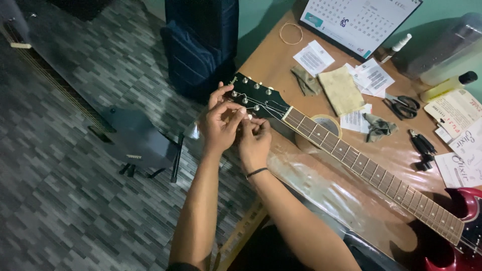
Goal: Threading and winding strings on an electric guitar to adjust the tuners and setup.
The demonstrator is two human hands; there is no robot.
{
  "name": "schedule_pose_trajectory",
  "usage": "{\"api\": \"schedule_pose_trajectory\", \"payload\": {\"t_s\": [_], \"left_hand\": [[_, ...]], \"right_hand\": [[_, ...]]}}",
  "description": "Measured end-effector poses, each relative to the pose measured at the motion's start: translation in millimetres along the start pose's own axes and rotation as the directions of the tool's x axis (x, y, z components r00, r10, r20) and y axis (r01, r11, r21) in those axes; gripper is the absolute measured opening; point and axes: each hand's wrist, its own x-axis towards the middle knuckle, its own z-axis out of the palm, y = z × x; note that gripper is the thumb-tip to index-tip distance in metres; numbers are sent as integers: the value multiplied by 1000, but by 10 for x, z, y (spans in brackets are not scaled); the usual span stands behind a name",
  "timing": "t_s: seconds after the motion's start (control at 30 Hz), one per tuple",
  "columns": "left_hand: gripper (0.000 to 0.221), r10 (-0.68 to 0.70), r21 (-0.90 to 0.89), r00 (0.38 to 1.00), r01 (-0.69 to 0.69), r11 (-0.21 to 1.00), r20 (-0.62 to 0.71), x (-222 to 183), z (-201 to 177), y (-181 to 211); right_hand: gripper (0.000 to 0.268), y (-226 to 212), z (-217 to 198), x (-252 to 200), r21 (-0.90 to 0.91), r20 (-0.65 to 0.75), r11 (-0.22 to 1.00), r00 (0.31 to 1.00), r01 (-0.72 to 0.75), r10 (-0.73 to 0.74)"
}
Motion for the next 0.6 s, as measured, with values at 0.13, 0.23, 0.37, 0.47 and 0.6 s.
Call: {"api": "schedule_pose_trajectory", "payload": {"t_s": [0.13,0.23,0.37,0.47,0.6], "left_hand": [[11,6,11,1000,-6,1000,-5,2,6,-58],[11,7,14,1000,-7,1000,1,1,11,-65],[10,-13,-26,1000,13,1000,-13,-2,24,-24],[11,-6,-17,1000,6,1000,-12,-7,31,-56],[11,6,-3,1000,-6,1000,-6,-2,38,-68]], "right_hand": [[24,-559,170,-321,57,-21,998,999,27,-26],[40,-627,180,-323,362,125,892,962,-272,242],[21,-556,124,-272,390,98,864,947,-319,306],[15,-506,132,-276,323,24,924,978,-203,207],[18,-328,108,-179,226,18,960,986,-167,167]]}}
